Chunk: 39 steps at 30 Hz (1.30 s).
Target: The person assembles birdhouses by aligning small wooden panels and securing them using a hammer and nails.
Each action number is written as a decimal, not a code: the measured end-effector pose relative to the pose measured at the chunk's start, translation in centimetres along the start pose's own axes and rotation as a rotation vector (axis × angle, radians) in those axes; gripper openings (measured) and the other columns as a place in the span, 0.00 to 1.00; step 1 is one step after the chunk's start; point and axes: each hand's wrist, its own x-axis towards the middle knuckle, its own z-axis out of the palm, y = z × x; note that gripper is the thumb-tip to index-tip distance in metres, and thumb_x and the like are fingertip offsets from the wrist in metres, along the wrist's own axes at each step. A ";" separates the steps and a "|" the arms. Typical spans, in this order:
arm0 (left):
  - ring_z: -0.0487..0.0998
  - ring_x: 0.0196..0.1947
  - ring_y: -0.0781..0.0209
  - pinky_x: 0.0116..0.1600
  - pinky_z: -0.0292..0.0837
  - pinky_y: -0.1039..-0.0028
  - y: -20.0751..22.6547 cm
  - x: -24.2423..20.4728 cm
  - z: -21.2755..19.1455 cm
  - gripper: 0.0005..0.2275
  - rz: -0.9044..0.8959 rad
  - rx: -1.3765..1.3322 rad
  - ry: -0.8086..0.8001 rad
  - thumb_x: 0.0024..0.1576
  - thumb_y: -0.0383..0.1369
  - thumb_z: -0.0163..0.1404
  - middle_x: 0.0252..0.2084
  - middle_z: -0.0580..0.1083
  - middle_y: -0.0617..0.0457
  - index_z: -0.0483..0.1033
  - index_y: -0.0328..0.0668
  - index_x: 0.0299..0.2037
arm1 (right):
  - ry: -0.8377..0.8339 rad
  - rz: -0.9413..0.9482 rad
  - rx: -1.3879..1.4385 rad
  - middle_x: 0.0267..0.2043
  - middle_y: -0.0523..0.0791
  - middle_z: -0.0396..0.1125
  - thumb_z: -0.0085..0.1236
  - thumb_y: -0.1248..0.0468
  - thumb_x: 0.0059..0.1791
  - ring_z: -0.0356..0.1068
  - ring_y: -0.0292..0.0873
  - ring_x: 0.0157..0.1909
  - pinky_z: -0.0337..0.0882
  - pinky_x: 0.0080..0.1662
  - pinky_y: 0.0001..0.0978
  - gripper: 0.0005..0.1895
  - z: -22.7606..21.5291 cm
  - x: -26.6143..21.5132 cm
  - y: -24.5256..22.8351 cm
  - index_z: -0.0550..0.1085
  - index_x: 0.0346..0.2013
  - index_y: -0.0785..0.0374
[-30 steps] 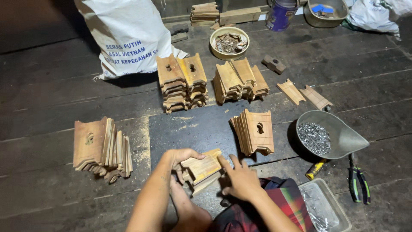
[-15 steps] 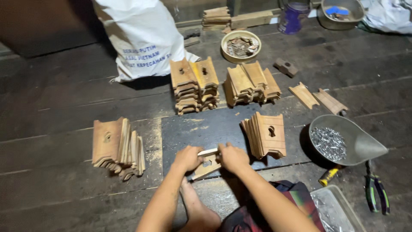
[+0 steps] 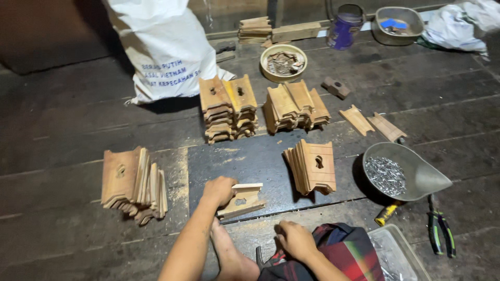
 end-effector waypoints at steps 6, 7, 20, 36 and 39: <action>0.67 0.63 0.38 0.62 0.66 0.42 1.4 -3.9 -0.9 0.26 -0.009 -0.102 0.123 0.58 0.41 0.56 0.69 0.63 0.46 0.64 0.56 0.67 | -0.345 -0.044 -0.445 0.44 0.49 0.72 0.56 0.50 0.49 0.73 0.61 0.46 0.72 0.43 0.60 0.15 -0.3 0.2 -1.0 0.68 0.47 0.51; 0.60 0.68 0.43 0.68 0.57 0.44 1.8 -5.6 -2.3 0.27 -0.001 -0.150 0.187 0.57 0.40 0.56 0.72 0.58 0.47 0.64 0.56 0.68 | -0.351 0.008 -0.425 0.46 0.49 0.72 0.55 0.49 0.48 0.73 0.62 0.47 0.72 0.45 0.60 0.16 -0.4 0.3 -1.4 0.69 0.47 0.49; 0.58 0.71 0.27 0.70 0.59 0.36 -12.0 -14.9 -16.9 0.37 -0.810 -0.312 0.268 0.55 0.47 0.60 0.76 0.51 0.40 0.55 0.52 0.72 | -0.476 0.130 -0.397 0.53 0.52 0.71 0.56 0.44 0.49 0.71 0.64 0.54 0.70 0.53 0.59 0.23 -1.8 0.8 -3.5 0.65 0.54 0.47; 0.63 0.66 0.40 0.71 0.65 0.52 3.6 -15.4 -15.6 0.53 -0.604 -0.922 0.452 0.38 0.39 0.71 0.70 0.47 0.44 0.47 0.68 0.74 | -0.126 -0.078 0.471 0.68 0.48 0.63 0.66 0.50 0.44 0.63 0.48 0.70 0.60 0.67 0.45 0.41 -4.9 1.7 -14.1 0.62 0.69 0.54; 0.64 0.65 0.47 0.62 0.74 0.53 6.8 -12.6 -10.5 0.47 -0.630 -1.031 0.437 0.34 0.44 0.70 0.69 0.54 0.50 0.54 0.64 0.66 | -0.083 -0.039 0.747 0.72 0.46 0.60 0.62 0.57 0.45 0.62 0.47 0.70 0.61 0.68 0.48 0.40 -3.6 4.3 -15.0 0.59 0.71 0.54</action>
